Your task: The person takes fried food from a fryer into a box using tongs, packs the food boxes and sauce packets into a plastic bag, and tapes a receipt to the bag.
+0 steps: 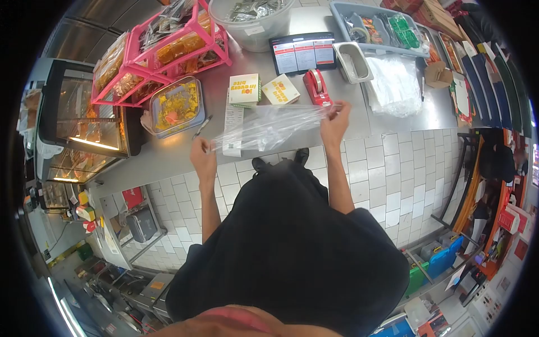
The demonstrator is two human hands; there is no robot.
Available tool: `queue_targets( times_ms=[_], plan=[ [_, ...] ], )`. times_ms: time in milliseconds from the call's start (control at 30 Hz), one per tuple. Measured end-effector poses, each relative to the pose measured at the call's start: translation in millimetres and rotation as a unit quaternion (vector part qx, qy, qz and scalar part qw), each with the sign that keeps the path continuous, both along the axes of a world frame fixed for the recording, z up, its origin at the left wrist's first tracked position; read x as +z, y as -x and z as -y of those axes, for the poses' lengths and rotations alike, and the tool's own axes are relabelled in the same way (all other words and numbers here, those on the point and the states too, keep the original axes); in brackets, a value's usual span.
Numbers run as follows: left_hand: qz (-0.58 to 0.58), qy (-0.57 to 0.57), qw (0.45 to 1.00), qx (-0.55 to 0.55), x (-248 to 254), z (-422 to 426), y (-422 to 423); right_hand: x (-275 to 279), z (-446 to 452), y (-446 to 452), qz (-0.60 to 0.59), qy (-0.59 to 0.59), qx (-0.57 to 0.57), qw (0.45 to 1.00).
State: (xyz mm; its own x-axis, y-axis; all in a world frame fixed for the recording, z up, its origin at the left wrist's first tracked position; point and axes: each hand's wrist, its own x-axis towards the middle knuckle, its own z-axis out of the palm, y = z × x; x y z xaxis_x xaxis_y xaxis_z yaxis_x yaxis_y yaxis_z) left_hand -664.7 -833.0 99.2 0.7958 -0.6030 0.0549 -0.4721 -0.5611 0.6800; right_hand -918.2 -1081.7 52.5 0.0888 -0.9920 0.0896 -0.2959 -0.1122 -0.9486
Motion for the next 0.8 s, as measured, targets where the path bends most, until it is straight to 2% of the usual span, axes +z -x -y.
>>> queue_targets(
  times_ms=[67, 100, 167, 200, 233, 333, 400, 467, 533, 600, 633, 667, 700, 733, 800],
  plan=[
    [0.146, 0.024, 0.989, -0.019, 9, 9, 13, 35, -13, -5, 0.081, -0.007, -0.040, 0.996],
    [0.217, 0.041, 0.975, -0.029, 14, 22, 23, 36, -13, -8, 0.095, -0.032, -0.007, 0.995],
    [0.144, 0.122, 0.978, -0.092, 32, 48, 51, 34, -19, -16, 0.119, -0.087, 0.060, 0.987],
    [0.152, 0.136, 0.972, -0.118, 38, 61, 68, 59, -28, -26, 0.132, -0.162, 0.082, 0.974],
    [0.159, 0.151, 0.965, -0.143, 40, 73, 78, 67, -31, -33, 0.135, -0.134, 0.112, 0.975],
    [0.031, 0.074, 0.978, -0.192, 4, 92, 78, 95, -30, -48, 0.143, -0.014, 0.179, 0.973],
    [0.070, 0.078, 0.982, -0.156, 5, 98, 56, 92, 4, -25, -0.103, 0.113, 0.113, 0.982],
    [0.080, 0.084, 0.987, -0.115, 26, 89, 38, 106, 24, 1, -0.075, 0.129, -0.013, 0.989],
    [0.063, 0.096, 0.991, -0.068, 52, 75, 31, 130, 14, 12, -0.024, 0.195, -0.133, 0.971],
    [0.091, 0.212, 0.968, -0.097, 43, 66, 55, 86, -1, 23, 0.116, 0.329, -0.094, 0.932],
    [0.106, 0.268, 0.951, -0.112, 34, 61, 64, 85, -15, 30, 0.069, 0.286, -0.015, 0.956],
    [0.088, 0.136, 0.972, -0.170, 18, 53, 67, 83, -29, 37, 0.016, 0.243, 0.064, 0.968],
    [0.065, -0.002, 0.973, -0.222, -5, 41, 71, 87, -43, 42, -0.114, 0.146, 0.150, 0.971],
    [0.038, -0.085, 0.966, -0.240, -17, 29, 71, 86, -61, 50, -0.116, 0.071, 0.104, 0.985],
    [-0.018, 0.002, 0.989, -0.148, -20, 12, 81, 70, -79, 54, -0.112, -0.070, 0.004, 0.991]
  ],
)
